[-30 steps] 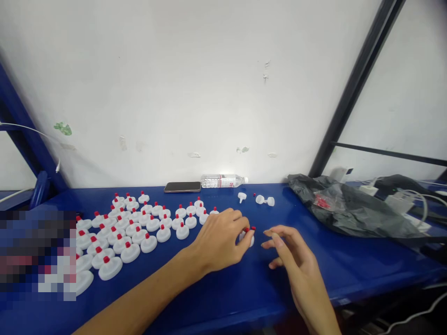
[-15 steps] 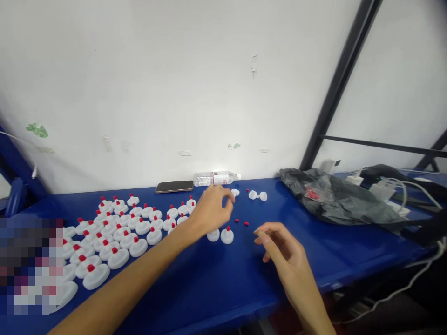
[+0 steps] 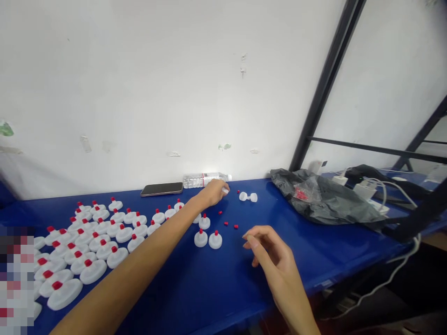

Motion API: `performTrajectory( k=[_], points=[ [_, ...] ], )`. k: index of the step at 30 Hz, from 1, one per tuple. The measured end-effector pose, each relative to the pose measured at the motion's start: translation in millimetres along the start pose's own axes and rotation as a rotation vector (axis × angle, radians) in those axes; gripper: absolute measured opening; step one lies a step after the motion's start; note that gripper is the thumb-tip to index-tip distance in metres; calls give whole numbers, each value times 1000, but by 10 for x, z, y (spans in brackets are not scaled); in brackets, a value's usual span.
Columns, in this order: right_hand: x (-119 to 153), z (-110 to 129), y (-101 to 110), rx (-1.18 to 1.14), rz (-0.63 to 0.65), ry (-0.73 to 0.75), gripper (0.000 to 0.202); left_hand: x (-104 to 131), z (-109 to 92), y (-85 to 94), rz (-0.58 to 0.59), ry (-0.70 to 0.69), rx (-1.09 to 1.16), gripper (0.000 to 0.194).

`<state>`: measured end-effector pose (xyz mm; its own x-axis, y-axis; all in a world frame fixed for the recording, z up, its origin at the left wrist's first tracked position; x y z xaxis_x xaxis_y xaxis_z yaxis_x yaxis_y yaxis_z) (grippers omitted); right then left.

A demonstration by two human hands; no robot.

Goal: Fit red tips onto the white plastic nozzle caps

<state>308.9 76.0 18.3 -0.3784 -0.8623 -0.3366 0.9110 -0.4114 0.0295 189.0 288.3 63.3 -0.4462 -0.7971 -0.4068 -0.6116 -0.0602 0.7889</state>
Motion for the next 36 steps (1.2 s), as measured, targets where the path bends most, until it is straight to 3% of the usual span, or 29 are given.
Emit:
performTrajectory(
  k=[4, 7, 10, 15, 19, 23, 28, 36],
  points=[
    [0, -1, 9, -27, -35, 1, 21, 195, -300, 341, -100, 43, 117, 24],
    [5, -3, 23, -55, -120, -12, 45, 492, -590, 505, -38, 75, 221, 31],
    [11, 12, 18, -98, -149, -13, 66, 868, -842, 503, 126, 177, 408, 29],
    [15, 79, -6, -92, -59, 36, 36, 1229, -1092, 510, 151, 205, 342, 32],
    [17, 103, 52, -91, -137, 69, 35, 1206, -1126, 512, 190, 201, 355, 33],
    [25, 63, 92, -89, -182, 47, 32, 1113, -1024, 424, 255, 158, 357, 39],
    [31, -11, 111, -133, -202, -31, 36, 959, -849, 302, 91, -152, -86, 37],
    [4, 53, 58, -95, -122, 3, 37, 914, -843, -134, 111, -303, -429, 15]
  ],
)
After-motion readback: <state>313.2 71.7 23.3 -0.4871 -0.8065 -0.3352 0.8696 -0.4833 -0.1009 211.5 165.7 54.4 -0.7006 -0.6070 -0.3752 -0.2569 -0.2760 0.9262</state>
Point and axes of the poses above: each hand's wrist, its own x-axis away from the middle knuckle, its own y-axis out of the back of the hand, z = x × y, the point moved 5 cm from there along -x, towards the middle knuckle, and after that the axes turned 13 degrees about -z, right-handed, at the moved point
